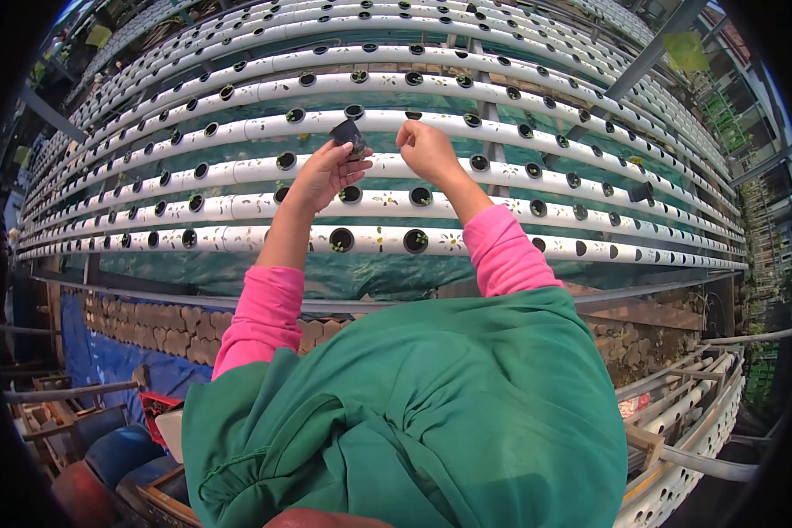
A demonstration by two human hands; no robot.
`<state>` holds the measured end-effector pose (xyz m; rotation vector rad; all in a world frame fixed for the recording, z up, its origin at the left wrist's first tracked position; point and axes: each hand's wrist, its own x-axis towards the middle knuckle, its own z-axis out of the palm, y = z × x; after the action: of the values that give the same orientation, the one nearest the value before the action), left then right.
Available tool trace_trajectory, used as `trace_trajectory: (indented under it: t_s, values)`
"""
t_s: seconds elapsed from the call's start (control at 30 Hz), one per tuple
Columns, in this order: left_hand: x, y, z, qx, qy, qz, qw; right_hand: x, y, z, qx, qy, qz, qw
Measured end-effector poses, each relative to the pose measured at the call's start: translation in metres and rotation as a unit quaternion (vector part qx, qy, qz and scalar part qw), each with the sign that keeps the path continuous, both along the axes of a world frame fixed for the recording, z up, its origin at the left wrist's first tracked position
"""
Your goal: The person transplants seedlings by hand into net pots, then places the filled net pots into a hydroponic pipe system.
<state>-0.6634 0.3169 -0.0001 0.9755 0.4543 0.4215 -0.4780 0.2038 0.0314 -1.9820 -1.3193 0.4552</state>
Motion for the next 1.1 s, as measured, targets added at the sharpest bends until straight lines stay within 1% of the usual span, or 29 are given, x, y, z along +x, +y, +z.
trace_trajectory:
  t_s: [0.03,0.1,0.13,0.2,0.23,0.3,0.33,0.37,0.4,0.43,0.5,0.53,0.57,0.63,0.7,0.77,0.8,0.83,0.9,0.93,1.0,1.03,1.1]
  values:
    - [0.000,0.000,-0.001,-0.001,0.000,0.000,1.000,0.002,0.002,-0.006,-0.001,0.000,0.000,1.000]
    - [0.002,0.000,-0.003,0.017,0.030,-0.004,0.999,0.007,0.005,-0.026,0.045,-0.048,0.046,0.997]
    - [0.002,0.000,-0.005,0.015,0.030,-0.005,0.999,0.009,0.006,-0.032,0.043,-0.047,0.045,0.997]
    - [0.003,0.001,-0.008,0.020,0.045,0.004,0.999,0.014,0.012,-0.042,0.031,0.050,0.041,0.997]
    - [0.004,0.004,-0.010,0.019,0.045,0.004,0.999,0.016,0.015,-0.046,0.030,0.050,0.041,0.997]
    - [0.004,0.008,-0.015,0.012,0.040,0.012,0.999,0.016,0.020,-0.049,0.019,0.121,0.019,0.992]
    - [0.004,0.010,-0.017,0.011,0.041,0.012,0.999,0.015,0.021,-0.048,0.018,0.122,0.019,0.992]
    - [0.003,0.012,-0.018,0.007,0.038,0.013,0.999,0.013,0.021,-0.047,0.007,0.244,-0.002,0.970]
    - [0.001,0.014,-0.019,0.003,0.036,0.013,0.999,0.011,0.022,-0.046,-0.003,0.363,-0.023,0.932]
    - [0.001,0.017,-0.022,0.002,0.038,0.012,0.999,0.011,0.024,-0.051,-0.004,0.364,-0.024,0.931]
    - [0.000,0.023,-0.027,-0.002,0.037,0.013,0.999,0.013,0.029,-0.065,-0.063,0.242,-0.012,0.968]
    - [-0.001,0.025,-0.028,-0.003,0.039,0.012,0.999,0.011,0.028,-0.073,-0.054,0.062,0.028,0.996]
    - [-0.002,0.027,-0.029,-0.003,0.039,0.013,0.999,0.009,0.029,-0.079,-0.054,0.063,0.027,0.996]
    - [-0.003,0.031,-0.029,-0.002,0.040,0.015,0.999,0.008,0.034,-0.087,-0.072,0.027,0.020,0.997]
    - [-0.005,0.035,-0.030,0.003,0.051,0.014,0.999,0.011,0.038,-0.093,-0.066,0.050,0.024,0.996]
    - [-0.006,0.040,-0.036,0.001,0.053,0.010,0.999,0.014,0.040,-0.094,-0.085,0.172,0.015,0.981]
    - [-0.006,0.043,-0.038,0.002,0.052,0.007,0.999,0.009,0.039,-0.081,-0.112,0.260,-0.008,0.959]
    - [-0.006,0.044,-0.040,0.000,0.053,0.004,0.999,0.008,0.038,-0.079,-0.113,0.260,-0.011,0.959]
    - [-0.006,0.046,-0.042,0.002,0.061,0.000,0.998,0.008,0.036,-0.078,-0.106,0.376,-0.047,0.919]
    - [-0.006,0.047,-0.044,0.001,0.061,-0.003,0.998,0.007,0.035,-0.077,-0.106,0.377,-0.049,0.919]
    - [-0.004,0.046,-0.048,0.000,0.055,-0.016,0.998,0.003,0.032,-0.075,-0.079,0.438,-0.049,0.894]
    - [-0.002,0.045,-0.048,-0.001,0.055,-0.017,0.998,0.000,0.030,-0.073,-0.079,0.438,-0.050,0.894]
    - [0.003,0.038,-0.046,-0.049,0.027,-0.005,0.998,-0.005,0.027,-0.067,-0.036,0.482,-0.029,0.875]
